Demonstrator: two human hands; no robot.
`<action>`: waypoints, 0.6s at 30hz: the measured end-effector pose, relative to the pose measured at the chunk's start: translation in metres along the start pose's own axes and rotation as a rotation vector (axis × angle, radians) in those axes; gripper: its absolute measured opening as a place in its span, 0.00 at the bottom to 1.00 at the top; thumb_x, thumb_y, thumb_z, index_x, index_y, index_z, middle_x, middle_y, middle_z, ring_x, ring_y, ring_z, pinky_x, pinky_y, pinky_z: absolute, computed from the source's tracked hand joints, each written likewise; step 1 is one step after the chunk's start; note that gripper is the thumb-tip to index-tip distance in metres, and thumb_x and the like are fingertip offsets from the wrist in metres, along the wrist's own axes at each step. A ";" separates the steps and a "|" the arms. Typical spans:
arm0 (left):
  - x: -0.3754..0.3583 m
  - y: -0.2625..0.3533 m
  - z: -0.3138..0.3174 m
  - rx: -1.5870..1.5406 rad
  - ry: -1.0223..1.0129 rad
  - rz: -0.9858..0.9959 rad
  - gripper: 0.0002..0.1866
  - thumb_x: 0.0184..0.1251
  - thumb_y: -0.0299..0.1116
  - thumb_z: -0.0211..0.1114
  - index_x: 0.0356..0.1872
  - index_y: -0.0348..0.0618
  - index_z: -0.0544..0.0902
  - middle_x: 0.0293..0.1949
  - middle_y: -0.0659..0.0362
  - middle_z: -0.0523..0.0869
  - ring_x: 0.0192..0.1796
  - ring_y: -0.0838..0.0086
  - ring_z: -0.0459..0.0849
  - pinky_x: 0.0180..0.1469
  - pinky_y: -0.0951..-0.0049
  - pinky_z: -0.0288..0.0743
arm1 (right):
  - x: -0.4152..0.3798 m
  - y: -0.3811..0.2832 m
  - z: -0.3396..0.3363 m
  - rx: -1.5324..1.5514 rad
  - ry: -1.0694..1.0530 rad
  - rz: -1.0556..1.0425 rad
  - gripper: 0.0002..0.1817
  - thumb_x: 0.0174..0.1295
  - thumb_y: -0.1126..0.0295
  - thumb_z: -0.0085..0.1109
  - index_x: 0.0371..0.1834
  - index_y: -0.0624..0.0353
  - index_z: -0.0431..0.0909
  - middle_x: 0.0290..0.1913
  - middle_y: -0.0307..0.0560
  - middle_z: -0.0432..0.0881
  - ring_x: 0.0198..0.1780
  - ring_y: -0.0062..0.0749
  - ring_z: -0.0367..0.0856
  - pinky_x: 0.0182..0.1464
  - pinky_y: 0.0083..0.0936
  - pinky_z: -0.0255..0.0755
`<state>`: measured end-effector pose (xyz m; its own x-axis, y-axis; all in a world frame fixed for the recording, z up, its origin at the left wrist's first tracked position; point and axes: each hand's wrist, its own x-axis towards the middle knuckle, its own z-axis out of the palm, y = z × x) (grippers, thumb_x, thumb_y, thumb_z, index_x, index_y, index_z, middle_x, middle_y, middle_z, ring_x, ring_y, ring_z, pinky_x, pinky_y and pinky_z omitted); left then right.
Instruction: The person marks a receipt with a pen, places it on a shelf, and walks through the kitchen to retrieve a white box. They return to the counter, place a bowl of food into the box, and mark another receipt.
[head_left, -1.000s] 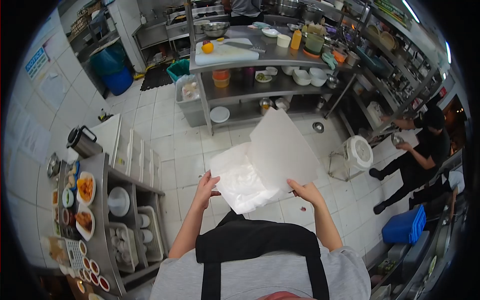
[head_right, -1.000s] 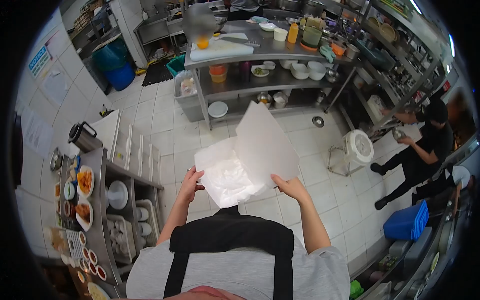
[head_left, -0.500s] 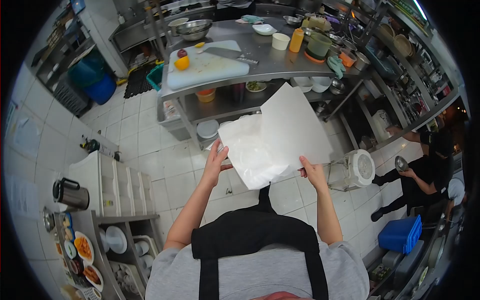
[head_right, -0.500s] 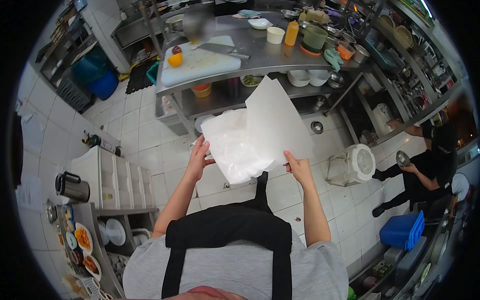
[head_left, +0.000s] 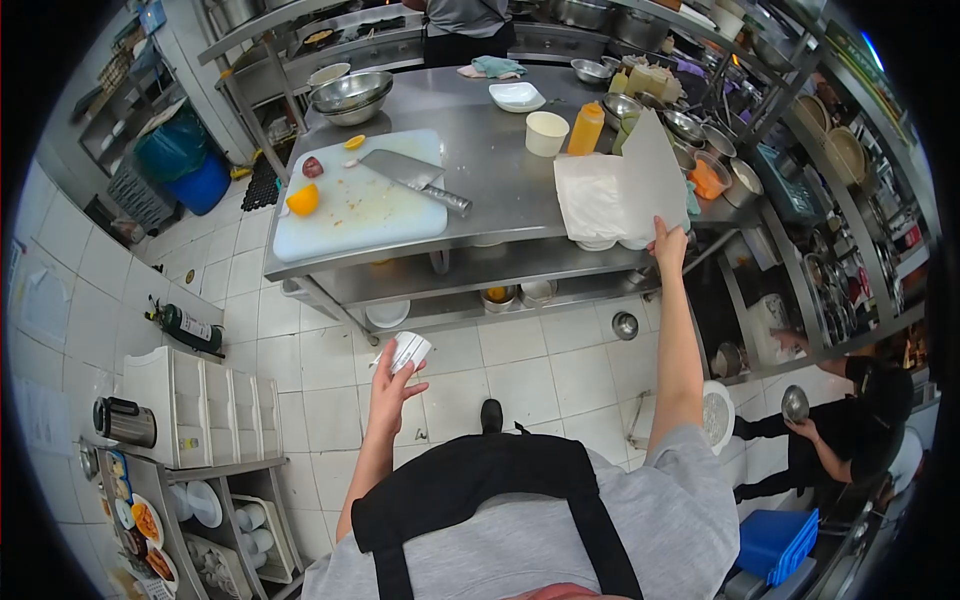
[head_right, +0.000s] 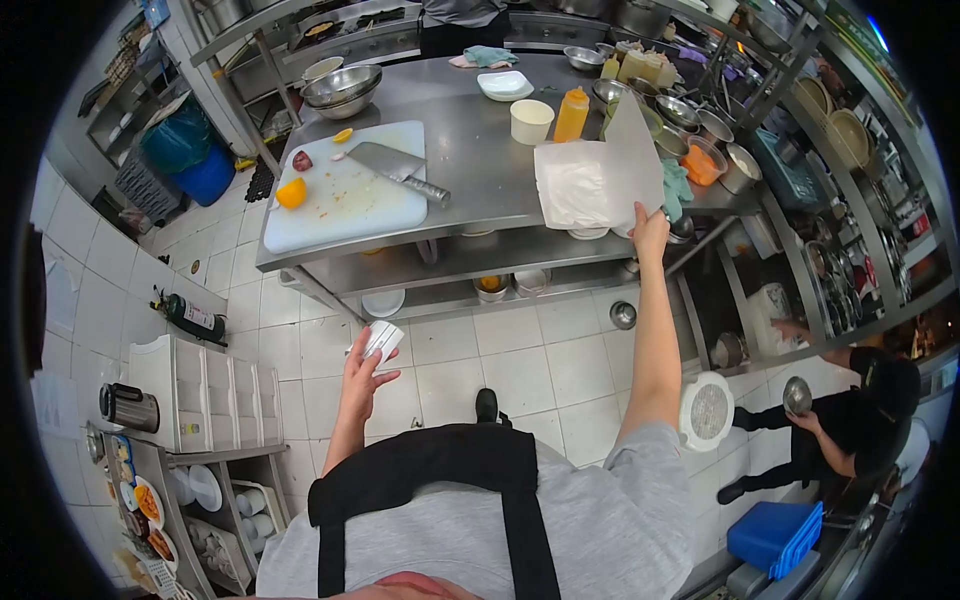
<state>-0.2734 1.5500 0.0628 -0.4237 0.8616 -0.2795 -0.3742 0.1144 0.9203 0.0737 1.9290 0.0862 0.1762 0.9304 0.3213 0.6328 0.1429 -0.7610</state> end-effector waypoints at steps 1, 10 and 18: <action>0.003 0.000 0.003 -0.003 0.023 0.002 0.33 0.62 0.30 0.55 0.66 0.40 0.51 0.57 0.49 0.68 0.51 0.65 0.76 0.39 0.69 0.79 | 0.014 0.002 0.006 0.016 0.003 0.002 0.22 0.58 0.61 0.55 0.26 0.76 0.72 0.11 0.52 0.74 0.12 0.33 0.75 0.13 0.26 0.67; 0.032 0.013 0.031 0.058 0.063 -0.006 0.31 0.62 0.28 0.53 0.66 0.41 0.52 0.57 0.49 0.69 0.51 0.66 0.77 0.39 0.70 0.79 | 0.066 0.034 0.007 0.061 -0.033 0.043 0.23 0.57 0.60 0.56 0.22 0.76 0.72 0.12 0.53 0.75 0.12 0.33 0.76 0.14 0.25 0.68; 0.053 0.015 0.047 0.083 0.037 -0.008 0.31 0.62 0.28 0.53 0.66 0.42 0.53 0.55 0.49 0.72 0.50 0.67 0.77 0.39 0.70 0.79 | 0.065 0.083 -0.089 0.172 0.020 0.117 0.20 0.58 0.61 0.56 0.23 0.72 0.74 0.11 0.45 0.73 0.11 0.25 0.72 0.13 0.19 0.64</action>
<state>-0.2626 1.6208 0.0746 -0.4518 0.8416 -0.2958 -0.3085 0.1638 0.9370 0.2049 1.9716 0.0942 0.2572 0.9373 0.2351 0.4696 0.0914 -0.8781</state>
